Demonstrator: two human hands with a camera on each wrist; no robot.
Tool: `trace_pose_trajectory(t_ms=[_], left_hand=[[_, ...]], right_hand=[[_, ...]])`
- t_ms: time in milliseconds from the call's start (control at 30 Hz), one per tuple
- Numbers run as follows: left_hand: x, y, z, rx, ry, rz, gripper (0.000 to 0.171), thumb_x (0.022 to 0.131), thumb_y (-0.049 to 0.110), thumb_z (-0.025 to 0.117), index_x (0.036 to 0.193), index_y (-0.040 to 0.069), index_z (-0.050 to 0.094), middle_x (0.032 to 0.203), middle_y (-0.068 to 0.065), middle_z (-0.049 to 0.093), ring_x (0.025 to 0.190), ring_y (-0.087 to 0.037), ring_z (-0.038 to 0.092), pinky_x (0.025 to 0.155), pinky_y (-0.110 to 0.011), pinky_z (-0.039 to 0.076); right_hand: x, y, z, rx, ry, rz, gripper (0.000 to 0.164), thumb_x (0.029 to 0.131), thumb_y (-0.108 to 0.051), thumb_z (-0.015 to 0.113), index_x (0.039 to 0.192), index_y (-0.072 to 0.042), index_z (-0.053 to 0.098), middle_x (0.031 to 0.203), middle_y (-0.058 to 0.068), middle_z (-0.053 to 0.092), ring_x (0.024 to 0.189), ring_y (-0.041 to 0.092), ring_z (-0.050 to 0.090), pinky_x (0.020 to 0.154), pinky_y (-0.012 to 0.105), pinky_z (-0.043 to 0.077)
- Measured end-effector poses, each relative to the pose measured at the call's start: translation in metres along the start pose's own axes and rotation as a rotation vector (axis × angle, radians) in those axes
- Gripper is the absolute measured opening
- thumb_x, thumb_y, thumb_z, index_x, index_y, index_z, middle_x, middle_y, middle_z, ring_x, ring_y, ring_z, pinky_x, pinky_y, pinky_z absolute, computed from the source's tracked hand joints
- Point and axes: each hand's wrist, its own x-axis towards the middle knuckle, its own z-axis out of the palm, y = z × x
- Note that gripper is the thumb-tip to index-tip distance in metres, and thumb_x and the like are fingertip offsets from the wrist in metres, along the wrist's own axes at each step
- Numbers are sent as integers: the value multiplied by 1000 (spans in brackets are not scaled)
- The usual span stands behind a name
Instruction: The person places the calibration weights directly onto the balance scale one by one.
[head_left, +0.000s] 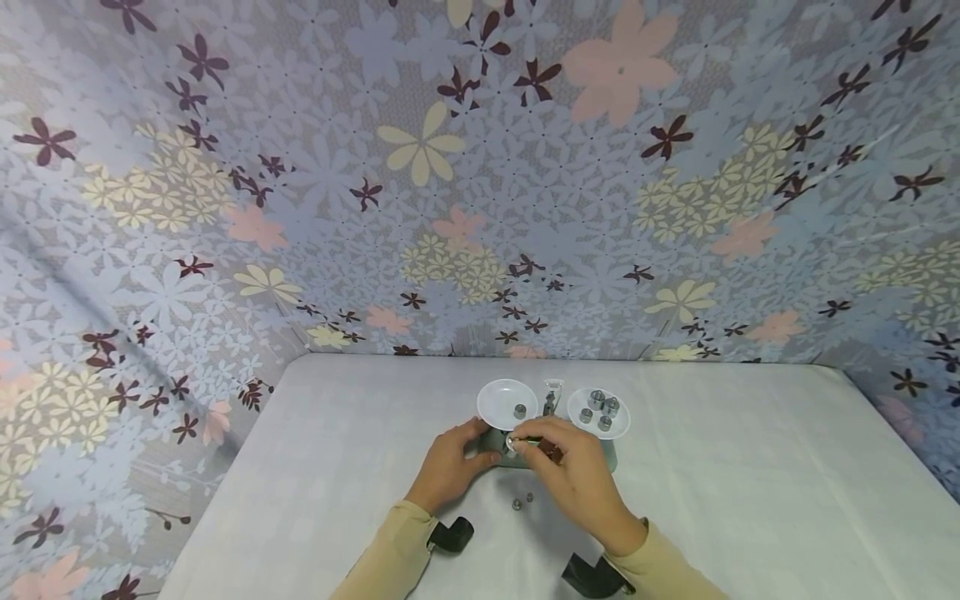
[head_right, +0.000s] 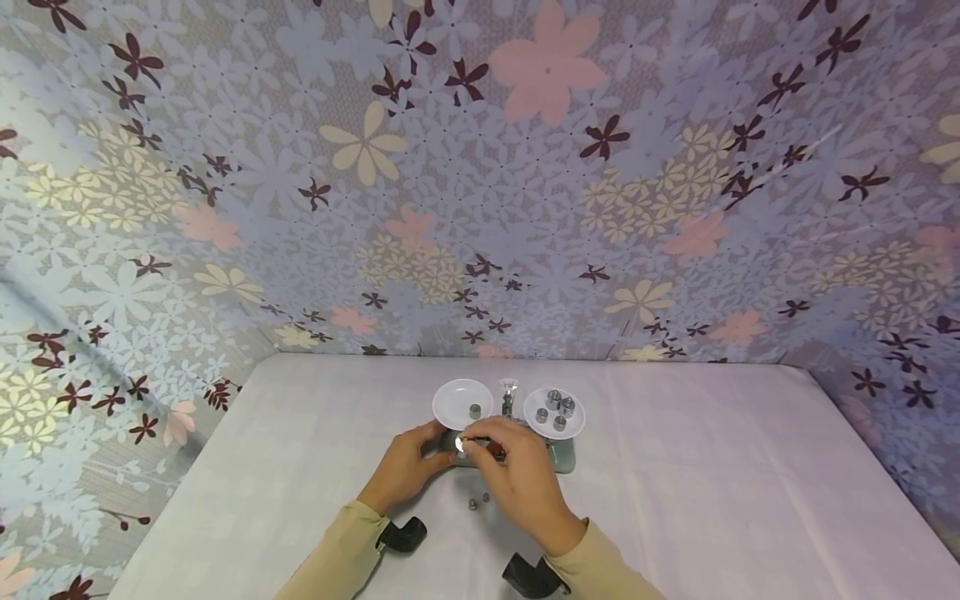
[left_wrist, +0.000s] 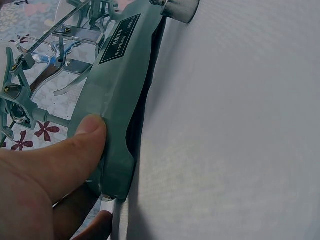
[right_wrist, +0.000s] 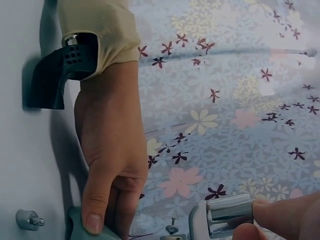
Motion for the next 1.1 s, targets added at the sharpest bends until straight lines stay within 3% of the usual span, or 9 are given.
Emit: trace_pose_trajectory(t_ms=[467,1100], left_hand=[[0,-1,1,2,-1,-1,54,83,41,66,129,15,55,134,-6,51,124,-25,46,105,-44,36],[1,-2,1,0,9,33,52,83,36,67,129,15,55,132,-2,54,122,-23,48,104,-42,38]], right_hand=[[11,-2,-2,-4,8,-44,11,88,-24,64,98,-23,69,95,-12,64,64,2,54,52,20,48],[31,-3,-4,-17,64,-35,11,87,-21,66,96,-22,70,94,-13,64,65,2,55,53,22,49]])
